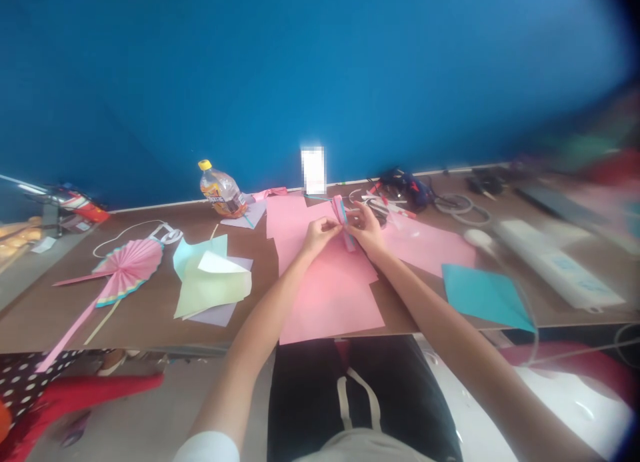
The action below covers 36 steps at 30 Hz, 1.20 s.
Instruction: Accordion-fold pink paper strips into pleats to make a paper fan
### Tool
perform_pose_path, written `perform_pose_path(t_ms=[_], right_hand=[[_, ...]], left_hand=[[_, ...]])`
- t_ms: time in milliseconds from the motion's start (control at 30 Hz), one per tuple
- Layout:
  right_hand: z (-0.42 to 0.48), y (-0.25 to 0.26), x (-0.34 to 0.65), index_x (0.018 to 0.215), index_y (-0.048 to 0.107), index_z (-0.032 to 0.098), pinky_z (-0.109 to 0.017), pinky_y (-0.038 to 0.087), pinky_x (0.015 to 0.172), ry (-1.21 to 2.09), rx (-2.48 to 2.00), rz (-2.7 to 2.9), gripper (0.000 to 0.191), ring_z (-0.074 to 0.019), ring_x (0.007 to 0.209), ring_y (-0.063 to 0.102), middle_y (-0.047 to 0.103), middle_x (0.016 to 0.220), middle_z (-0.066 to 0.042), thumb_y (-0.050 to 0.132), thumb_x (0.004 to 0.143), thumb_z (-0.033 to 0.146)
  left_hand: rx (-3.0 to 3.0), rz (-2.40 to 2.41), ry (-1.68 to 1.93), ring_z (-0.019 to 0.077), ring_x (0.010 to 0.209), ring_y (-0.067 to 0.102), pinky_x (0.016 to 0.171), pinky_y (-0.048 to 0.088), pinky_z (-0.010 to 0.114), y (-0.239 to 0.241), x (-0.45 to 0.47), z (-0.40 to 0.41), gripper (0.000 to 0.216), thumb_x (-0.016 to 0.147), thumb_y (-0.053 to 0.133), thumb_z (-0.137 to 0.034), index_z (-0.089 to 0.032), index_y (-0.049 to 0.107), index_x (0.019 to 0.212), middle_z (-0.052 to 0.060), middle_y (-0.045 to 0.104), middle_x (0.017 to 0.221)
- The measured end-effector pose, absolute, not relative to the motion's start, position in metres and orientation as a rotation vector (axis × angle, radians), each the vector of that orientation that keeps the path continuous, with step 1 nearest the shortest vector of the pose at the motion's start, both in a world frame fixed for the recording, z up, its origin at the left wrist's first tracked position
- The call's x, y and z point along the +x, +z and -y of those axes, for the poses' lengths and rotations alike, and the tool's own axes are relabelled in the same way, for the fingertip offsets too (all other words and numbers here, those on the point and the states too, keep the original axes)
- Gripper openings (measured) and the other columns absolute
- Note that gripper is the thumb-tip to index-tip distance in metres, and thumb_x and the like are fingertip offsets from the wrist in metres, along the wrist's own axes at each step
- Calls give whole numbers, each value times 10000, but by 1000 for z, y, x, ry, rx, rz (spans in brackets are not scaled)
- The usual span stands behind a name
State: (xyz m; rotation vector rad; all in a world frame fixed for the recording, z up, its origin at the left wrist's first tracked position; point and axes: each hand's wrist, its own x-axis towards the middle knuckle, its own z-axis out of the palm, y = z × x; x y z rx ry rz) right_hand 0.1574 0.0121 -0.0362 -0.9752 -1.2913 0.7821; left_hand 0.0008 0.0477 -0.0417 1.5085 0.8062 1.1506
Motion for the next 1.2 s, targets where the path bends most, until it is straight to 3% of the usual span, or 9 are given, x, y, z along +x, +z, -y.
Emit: perform_pose_path(t_ms=[533, 1200], right_hand=[[-9, -33, 156, 1271, 425, 269, -317, 499, 699, 835, -941, 1238, 635, -146, 752, 568, 619, 1017, -41, 669, 687, 317], [-5, -29, 151, 1227, 468, 241, -260, 446, 581, 861, -968, 1140, 646, -109, 635, 502, 623, 896, 5, 583, 597, 153]], left_hand=[[1488, -770, 1124, 152, 763, 636, 809, 487, 313, -42, 3, -47, 297, 659, 764, -367, -131, 659, 804, 49, 684, 796], [1511, -774, 1084, 167, 736, 652, 747, 501, 311, -38, 3, -43, 340, 646, 767, -406, -115, 674, 795, 71, 700, 790]])
